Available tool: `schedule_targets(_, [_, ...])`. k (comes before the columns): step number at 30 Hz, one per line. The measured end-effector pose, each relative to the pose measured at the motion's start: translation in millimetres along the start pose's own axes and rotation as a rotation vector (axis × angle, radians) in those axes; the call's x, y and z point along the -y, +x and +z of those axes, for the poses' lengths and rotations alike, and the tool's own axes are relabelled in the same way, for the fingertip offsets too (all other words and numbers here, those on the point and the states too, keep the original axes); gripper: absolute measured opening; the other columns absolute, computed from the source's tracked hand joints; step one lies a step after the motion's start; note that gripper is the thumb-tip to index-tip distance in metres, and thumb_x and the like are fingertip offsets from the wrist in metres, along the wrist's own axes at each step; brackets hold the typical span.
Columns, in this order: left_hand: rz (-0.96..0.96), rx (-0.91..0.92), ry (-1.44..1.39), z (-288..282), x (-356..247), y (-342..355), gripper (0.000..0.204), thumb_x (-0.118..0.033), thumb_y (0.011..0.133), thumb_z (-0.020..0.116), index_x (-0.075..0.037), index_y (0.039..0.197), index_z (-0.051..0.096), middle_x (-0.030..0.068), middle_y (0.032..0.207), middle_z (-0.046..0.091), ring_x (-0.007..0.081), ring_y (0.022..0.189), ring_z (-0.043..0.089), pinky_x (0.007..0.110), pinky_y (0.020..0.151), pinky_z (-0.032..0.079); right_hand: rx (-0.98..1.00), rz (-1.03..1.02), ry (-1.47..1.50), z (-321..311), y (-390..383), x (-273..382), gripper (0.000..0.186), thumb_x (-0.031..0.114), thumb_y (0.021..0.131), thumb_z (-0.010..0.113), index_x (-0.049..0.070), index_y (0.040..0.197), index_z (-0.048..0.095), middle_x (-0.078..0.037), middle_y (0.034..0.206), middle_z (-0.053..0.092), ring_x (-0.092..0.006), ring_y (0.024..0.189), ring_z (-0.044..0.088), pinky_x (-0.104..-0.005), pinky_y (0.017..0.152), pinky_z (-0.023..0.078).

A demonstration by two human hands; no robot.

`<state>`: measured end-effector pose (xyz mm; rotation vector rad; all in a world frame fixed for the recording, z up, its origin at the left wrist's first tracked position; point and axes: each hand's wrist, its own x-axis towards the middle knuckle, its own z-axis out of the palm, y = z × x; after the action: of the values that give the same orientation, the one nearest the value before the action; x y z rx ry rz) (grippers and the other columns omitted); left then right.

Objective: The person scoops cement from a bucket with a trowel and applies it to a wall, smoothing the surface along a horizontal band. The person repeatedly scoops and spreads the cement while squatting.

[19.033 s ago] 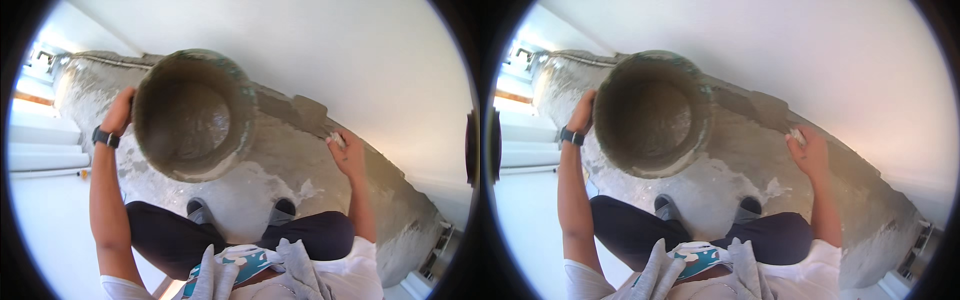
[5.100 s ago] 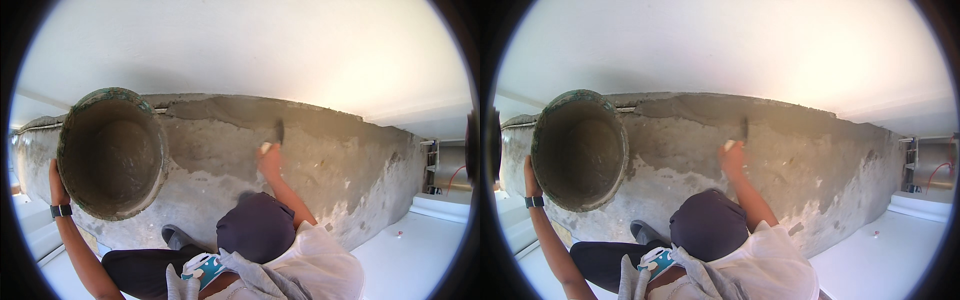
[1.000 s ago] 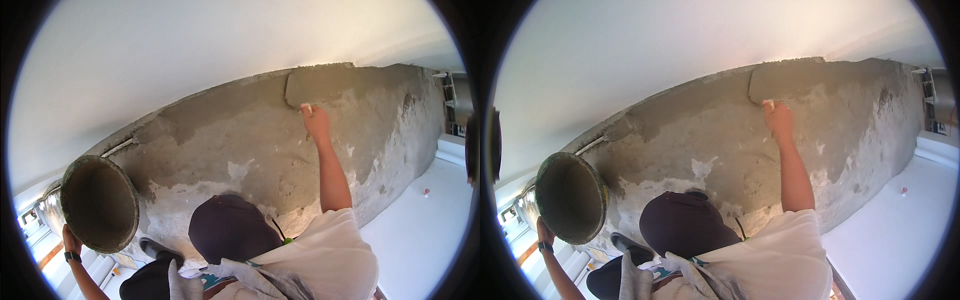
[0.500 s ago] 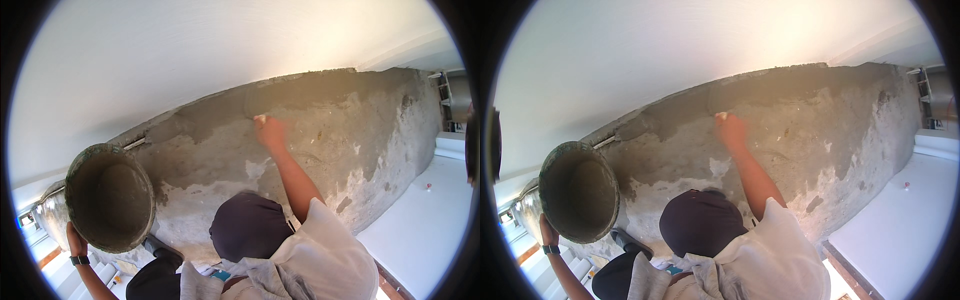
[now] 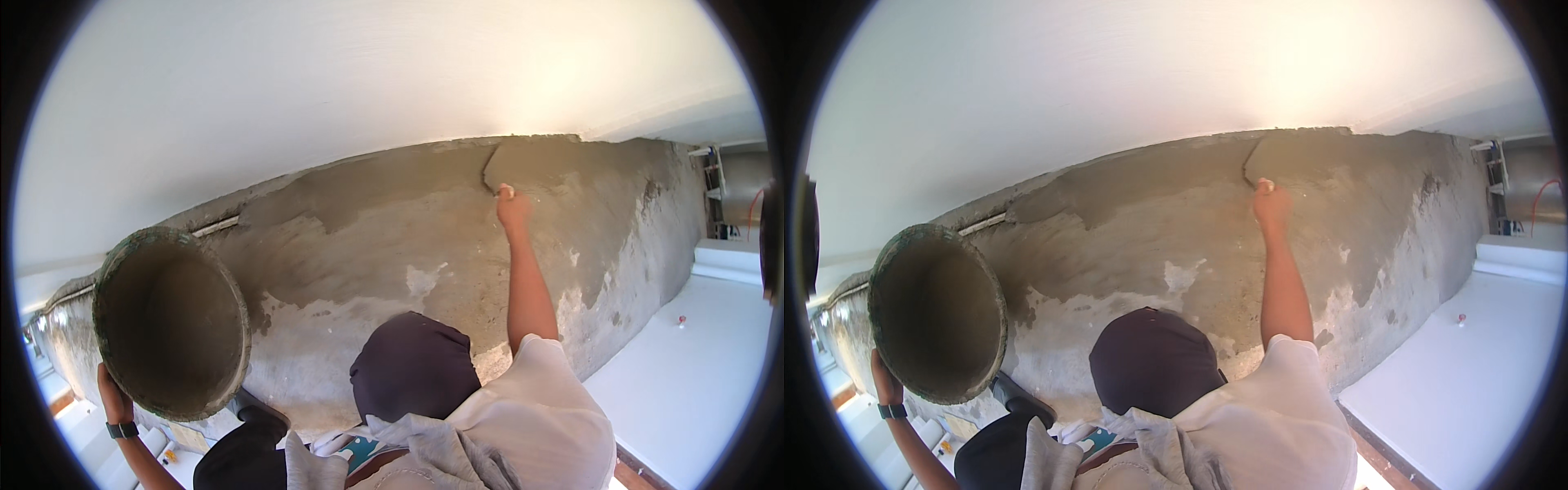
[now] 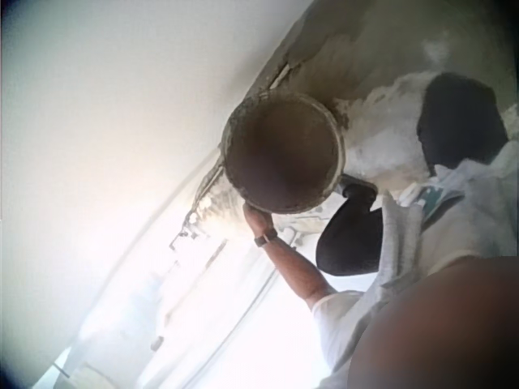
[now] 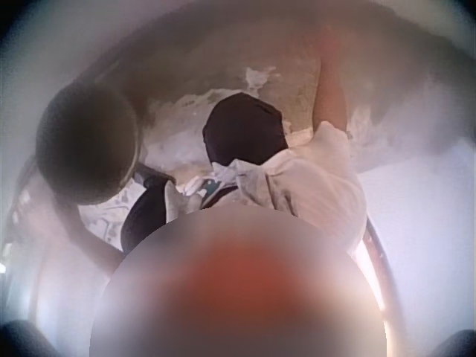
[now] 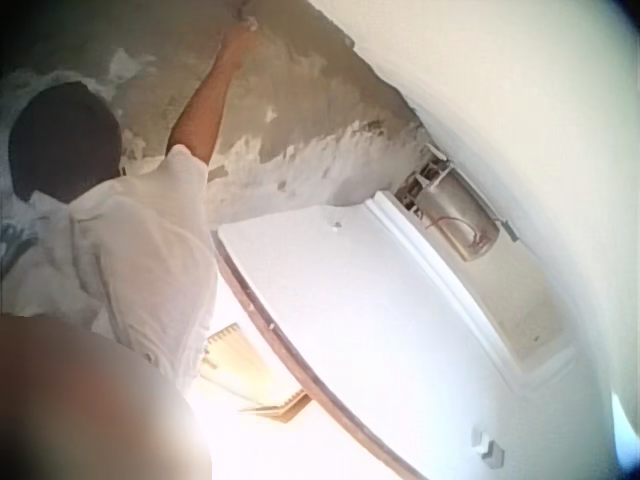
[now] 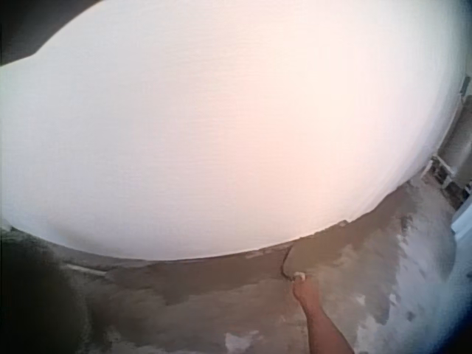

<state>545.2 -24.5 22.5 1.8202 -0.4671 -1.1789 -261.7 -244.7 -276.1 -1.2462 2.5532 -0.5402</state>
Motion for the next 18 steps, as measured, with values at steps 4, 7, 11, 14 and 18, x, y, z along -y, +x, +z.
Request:
schedule_targets(4, [0.019,0.057,0.073,-1.2,-0.7,-4.2,0.035,-0.03,0.108,0.037,-0.005,0.112,0.062,0.006,0.115,0.067,0.0184,0.105,0.061,0.035,0.096,0.046,0.154,0.023,0.012,5.0,5.6,9.9,0.05,0.04,0.095,0.058,-0.009,0.087,0.07,-0.03,0.083,0.068,-0.0457,0.083,0.069,-0.0506,0.071,0.052])
schedule_targets(7, [0.02,0.041,0.067,0.6,0.5,-6.7,0.035,-0.03,0.108,0.037,-0.005,0.111,0.061,0.0056,0.114,0.066,0.0179,0.104,0.06,0.035,0.095,0.046,0.194,-0.053,0.021,14.7,-19.4,32.8,0.051,0.041,0.095,0.058,-0.008,0.087,0.07,-0.031,0.083,0.068,-0.0465,0.083,0.068,-0.0513,0.073,0.052])
schedule_targets(11, [0.038,0.006,0.071,0.7,3.4,-6.3,0.034,-0.03,0.108,0.037,-0.005,0.109,0.06,0.0052,0.111,0.066,0.0173,0.102,0.06,0.034,0.094,0.047,0.223,-0.221,0.052,43.5,-79.3,75.9,0.052,0.043,0.095,0.058,-0.007,0.085,0.068,-0.031,0.081,0.066,-0.0479,0.081,0.067,-0.053,0.071,0.051])
schedule_targets(14, [0.06,-0.011,0.1,-2.6,5.7,-5.6,0.033,-0.029,0.108,0.037,-0.005,0.109,0.06,0.0051,0.11,0.066,0.0168,0.1,0.059,0.034,0.093,0.047,0.318,-0.275,0.124,64.6,-129.4,113.0,0.05,0.044,0.096,0.059,-0.006,0.088,0.066,-0.032,0.083,0.066,-0.0488,0.083,0.066,-0.0536,0.072,0.051])
schedule_targets(18, [0.058,-0.025,0.085,-0.7,5.0,-7.3,0.032,-0.027,0.107,0.037,-0.005,0.107,0.06,0.0051,0.107,0.066,0.016,0.099,0.059,0.033,0.092,0.047,0.475,-0.302,0.139,84.2,-167.7,162.0,0.048,0.042,0.097,0.057,-0.005,0.094,0.065,-0.032,0.082,0.066,-0.0499,0.083,0.065,-0.0541,0.073,0.051])
